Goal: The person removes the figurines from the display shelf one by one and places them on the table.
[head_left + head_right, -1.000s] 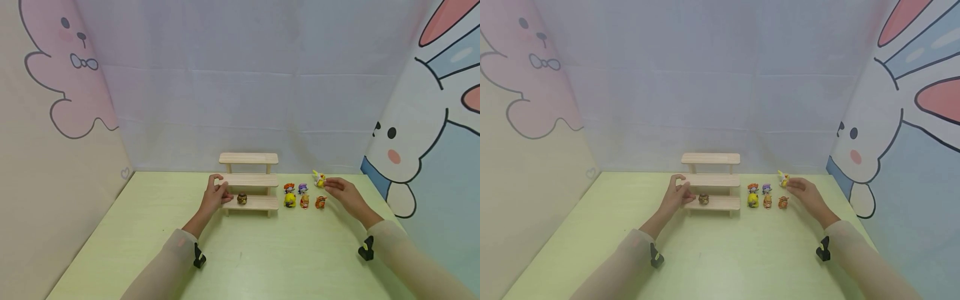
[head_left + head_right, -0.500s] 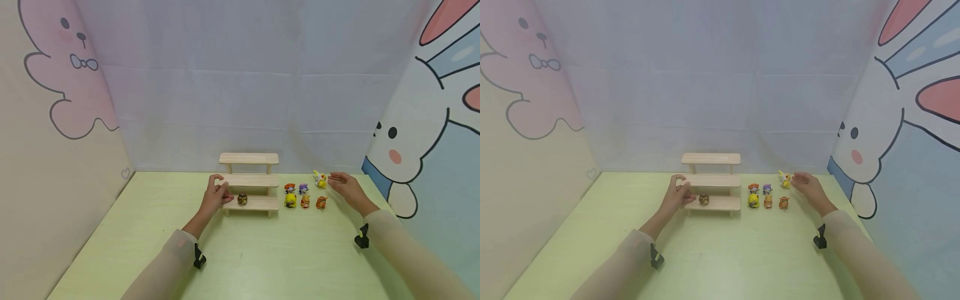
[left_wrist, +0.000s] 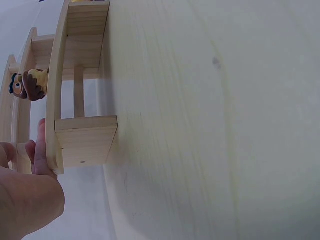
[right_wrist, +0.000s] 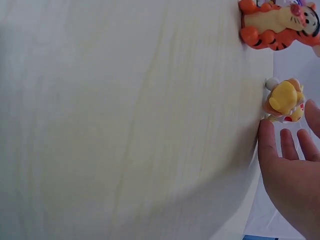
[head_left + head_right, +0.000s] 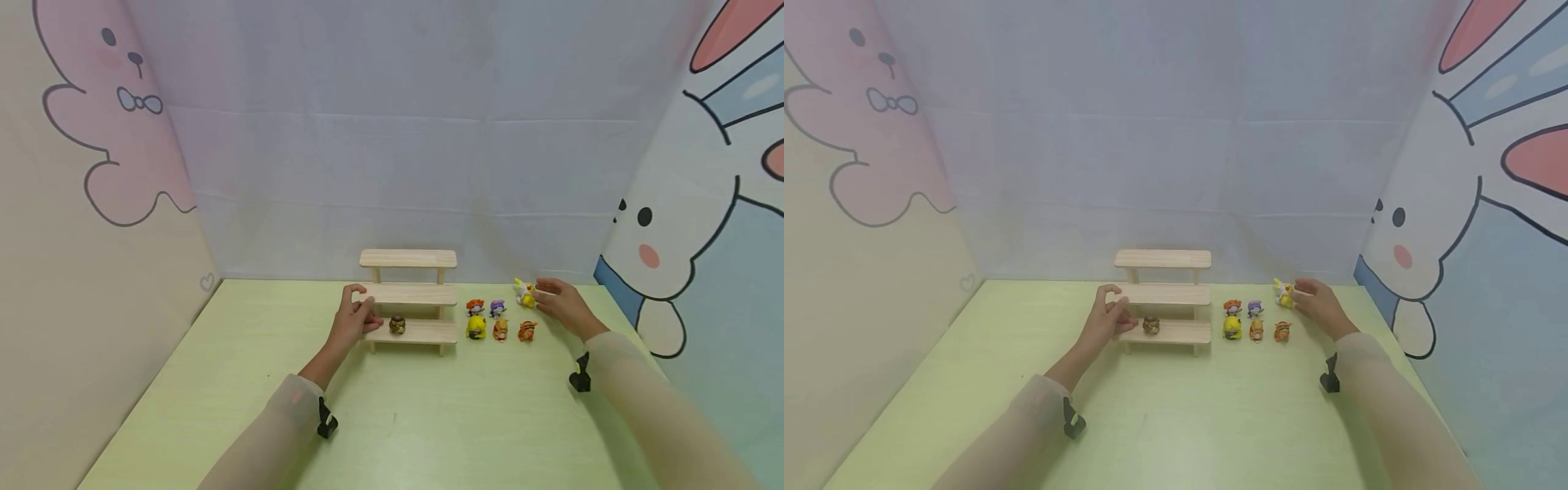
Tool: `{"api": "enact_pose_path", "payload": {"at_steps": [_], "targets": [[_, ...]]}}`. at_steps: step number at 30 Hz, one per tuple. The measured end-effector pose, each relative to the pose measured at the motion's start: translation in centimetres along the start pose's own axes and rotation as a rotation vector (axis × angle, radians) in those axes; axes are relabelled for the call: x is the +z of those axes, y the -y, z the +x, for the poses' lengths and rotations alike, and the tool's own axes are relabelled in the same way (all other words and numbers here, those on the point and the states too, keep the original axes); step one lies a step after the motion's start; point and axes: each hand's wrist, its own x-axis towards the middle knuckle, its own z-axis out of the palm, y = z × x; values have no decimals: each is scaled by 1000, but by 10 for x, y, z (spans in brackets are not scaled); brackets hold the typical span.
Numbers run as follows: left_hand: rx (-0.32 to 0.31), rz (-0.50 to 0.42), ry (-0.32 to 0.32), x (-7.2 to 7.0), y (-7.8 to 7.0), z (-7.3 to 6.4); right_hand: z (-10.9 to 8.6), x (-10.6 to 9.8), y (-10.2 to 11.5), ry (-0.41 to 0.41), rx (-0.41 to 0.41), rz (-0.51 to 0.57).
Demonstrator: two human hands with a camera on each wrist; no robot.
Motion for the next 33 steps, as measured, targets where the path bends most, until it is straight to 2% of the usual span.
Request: {"api": "enact_pose_path", "payload": {"at_steps": [13,27,33], "targets": [[-7,-3,7,-1,1,1,13,-8,1,120,50,13],[-14,2,-2,-1,1,1,17,-9,7,267,40,-78],[-13,-6,-1,-1,2,2,17,-9,8,276,38,-79]]}}
